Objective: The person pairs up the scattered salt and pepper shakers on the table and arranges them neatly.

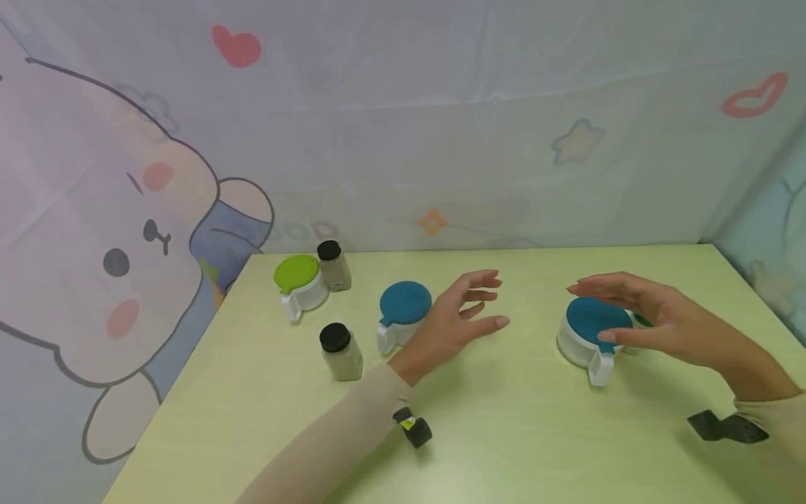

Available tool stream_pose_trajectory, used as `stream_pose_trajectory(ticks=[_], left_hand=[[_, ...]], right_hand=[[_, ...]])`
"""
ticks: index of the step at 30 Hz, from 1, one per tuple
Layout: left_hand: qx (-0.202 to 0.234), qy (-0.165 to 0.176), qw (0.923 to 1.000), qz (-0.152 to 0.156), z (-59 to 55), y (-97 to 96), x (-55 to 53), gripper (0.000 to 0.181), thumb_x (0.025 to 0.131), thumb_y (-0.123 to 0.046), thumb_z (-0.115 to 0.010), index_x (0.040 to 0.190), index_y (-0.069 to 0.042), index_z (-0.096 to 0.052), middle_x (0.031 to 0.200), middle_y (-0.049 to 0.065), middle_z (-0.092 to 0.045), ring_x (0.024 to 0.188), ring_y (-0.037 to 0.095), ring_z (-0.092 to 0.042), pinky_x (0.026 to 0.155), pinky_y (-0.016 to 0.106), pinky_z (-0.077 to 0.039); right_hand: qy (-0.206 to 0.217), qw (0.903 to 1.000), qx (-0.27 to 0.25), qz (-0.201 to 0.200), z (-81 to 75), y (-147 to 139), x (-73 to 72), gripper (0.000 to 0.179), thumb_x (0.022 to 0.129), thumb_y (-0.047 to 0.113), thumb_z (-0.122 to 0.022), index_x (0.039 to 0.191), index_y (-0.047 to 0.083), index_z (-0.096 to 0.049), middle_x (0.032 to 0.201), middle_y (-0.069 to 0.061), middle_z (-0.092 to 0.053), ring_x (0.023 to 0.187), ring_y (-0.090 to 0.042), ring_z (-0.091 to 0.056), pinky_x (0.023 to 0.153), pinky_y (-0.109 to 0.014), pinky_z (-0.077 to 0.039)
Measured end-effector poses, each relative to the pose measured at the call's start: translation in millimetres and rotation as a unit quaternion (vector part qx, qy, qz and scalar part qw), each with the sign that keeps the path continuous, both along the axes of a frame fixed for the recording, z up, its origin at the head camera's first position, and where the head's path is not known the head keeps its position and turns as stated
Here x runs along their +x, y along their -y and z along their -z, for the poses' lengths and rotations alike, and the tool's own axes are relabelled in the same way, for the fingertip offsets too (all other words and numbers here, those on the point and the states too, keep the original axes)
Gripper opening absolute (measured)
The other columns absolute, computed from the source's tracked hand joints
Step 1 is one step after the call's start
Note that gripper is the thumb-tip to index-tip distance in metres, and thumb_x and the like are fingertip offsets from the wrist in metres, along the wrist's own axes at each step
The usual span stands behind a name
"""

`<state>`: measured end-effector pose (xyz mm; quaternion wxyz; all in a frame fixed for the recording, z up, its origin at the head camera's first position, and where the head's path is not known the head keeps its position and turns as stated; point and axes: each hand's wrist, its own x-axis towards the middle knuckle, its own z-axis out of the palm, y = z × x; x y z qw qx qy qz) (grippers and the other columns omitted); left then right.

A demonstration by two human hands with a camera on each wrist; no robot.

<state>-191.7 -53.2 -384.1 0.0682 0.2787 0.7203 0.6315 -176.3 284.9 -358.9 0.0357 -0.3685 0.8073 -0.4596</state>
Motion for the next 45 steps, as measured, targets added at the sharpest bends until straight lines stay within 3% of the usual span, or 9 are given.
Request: stream_pose_trajectory(ticks=[12,20,35,45], left_hand=[[0.002,-0.005,0.9999,-0.015,-13.4,19.3,-0.9,0.061,0.095,-0.021,-0.074,0.148,-0.031,-0.045,0.142,-0.009,-0.054,0.134,0.017,-0.051,0.115,0.034,-0.040],[-0.007,-0.005,0.9993,-0.037,-18.9,32.6,1.8,0.064,0.094,-0.023,-0.075,0.149,-0.027,-0.043,0.143,-0.004,-0.054,0.133,0.014,-0.051,0.115,0.033,-0.040],[0.007,-0.007,0.9981,-0.061,-25.8,51.6,6.4,0.062,0.094,-0.020,-0.075,0.148,-0.029,-0.046,0.143,-0.005,-0.054,0.133,0.016,-0.053,0.115,0.033,-0.040],[0.001,-0.003,0.9967,-0.081,-30.7,63.1,8.7,0.061,0.094,-0.021,-0.075,0.147,-0.032,-0.047,0.142,-0.007,-0.055,0.134,0.017,-0.053,0.115,0.035,-0.040]], right_hand=[[0.010,0.9983,-0.021,-0.053,-2.0,25.0,-6.5,0.066,0.091,-0.009,-0.068,0.150,0.005,-0.043,0.151,-0.014,-0.050,0.138,-0.015,-0.051,0.105,-0.022,-0.046],[-0.004,0.9967,-0.032,-0.074,-1.1,43.7,-9.2,0.065,0.090,-0.008,-0.070,0.148,0.006,-0.046,0.147,-0.013,-0.053,0.137,-0.017,-0.050,0.111,-0.019,-0.039],[-0.008,0.9954,-0.008,-0.095,-3.2,73.2,-13.4,0.062,0.091,0.004,-0.075,0.147,0.013,-0.049,0.146,-0.005,-0.055,0.134,-0.020,-0.054,0.111,-0.020,-0.040],[0.025,0.9943,0.000,-0.104,-5.2,89.8,-17.4,0.061,0.093,0.008,-0.074,0.148,0.017,-0.049,0.147,0.000,-0.055,0.136,-0.017,-0.053,0.113,-0.024,-0.040]])
